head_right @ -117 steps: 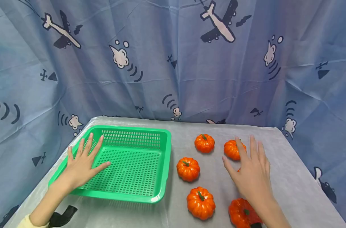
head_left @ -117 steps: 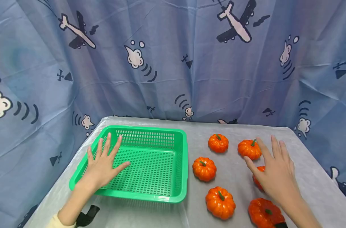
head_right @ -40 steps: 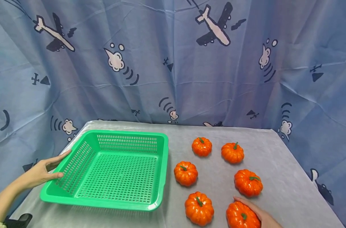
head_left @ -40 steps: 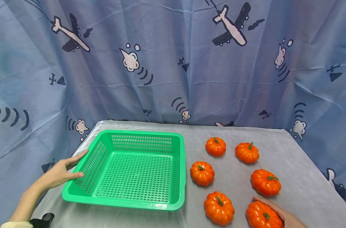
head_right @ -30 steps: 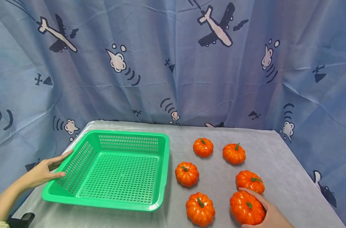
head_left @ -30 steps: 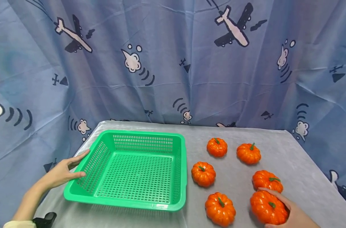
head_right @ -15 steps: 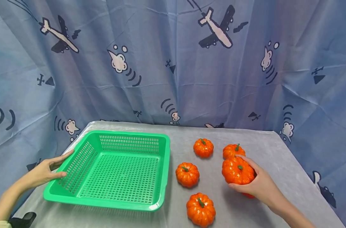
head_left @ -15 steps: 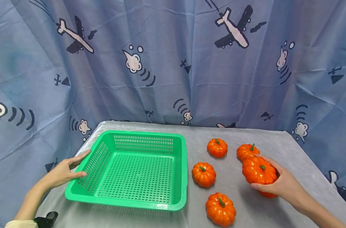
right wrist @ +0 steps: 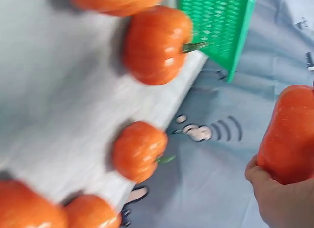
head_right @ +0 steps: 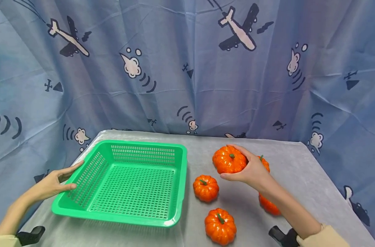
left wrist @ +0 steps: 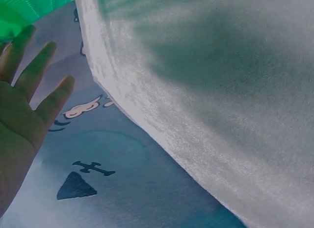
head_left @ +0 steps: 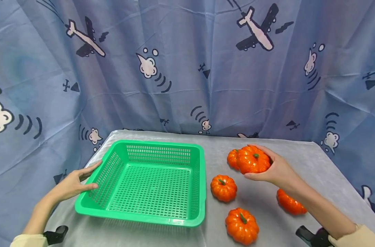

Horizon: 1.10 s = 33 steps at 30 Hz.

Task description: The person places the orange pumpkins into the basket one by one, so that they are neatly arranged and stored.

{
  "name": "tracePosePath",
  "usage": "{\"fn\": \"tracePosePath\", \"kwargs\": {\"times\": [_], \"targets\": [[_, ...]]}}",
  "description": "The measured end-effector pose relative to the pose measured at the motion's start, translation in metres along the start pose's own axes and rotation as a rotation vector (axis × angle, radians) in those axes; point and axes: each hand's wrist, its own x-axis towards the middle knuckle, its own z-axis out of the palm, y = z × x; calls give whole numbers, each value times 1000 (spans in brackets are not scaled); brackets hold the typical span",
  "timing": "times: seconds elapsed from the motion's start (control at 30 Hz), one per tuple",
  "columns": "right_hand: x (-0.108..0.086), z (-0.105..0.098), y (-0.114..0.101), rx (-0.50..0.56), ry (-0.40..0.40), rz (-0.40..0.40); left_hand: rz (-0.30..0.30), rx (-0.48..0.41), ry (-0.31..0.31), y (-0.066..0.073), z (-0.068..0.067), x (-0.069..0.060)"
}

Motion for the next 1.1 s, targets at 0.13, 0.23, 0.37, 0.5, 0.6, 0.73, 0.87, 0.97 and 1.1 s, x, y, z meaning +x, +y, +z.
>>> {"fn": "tracePosePath", "kwargs": {"times": [0.13,0.23,0.37,0.5,0.6,0.73,0.87,0.97,1.1], "targets": [[13,9,-14,82,-31,-39,11,2,1,0,-1,2],[22,16,-24,120,-49,-56,24,2,3,0,0,2],[32,24,-38,132,-60,-48,25,-4,5,0,1,2],[39,31,-49,163,-78,-64,14,-10,4,-1,1,1],[44,37,-57,170,-84,-101,4,-14,6,0,0,1],[53,46,-69,178,-99,-134,-4,-23,10,1,-1,1],[64,57,-80,207,-118,-154,4,-28,12,-1,-1,0],[72,65,-89,230,-130,-176,12,-28,10,-3,0,0],[81,75,-101,271,-155,-195,13,-34,8,-3,-1,1]]}}
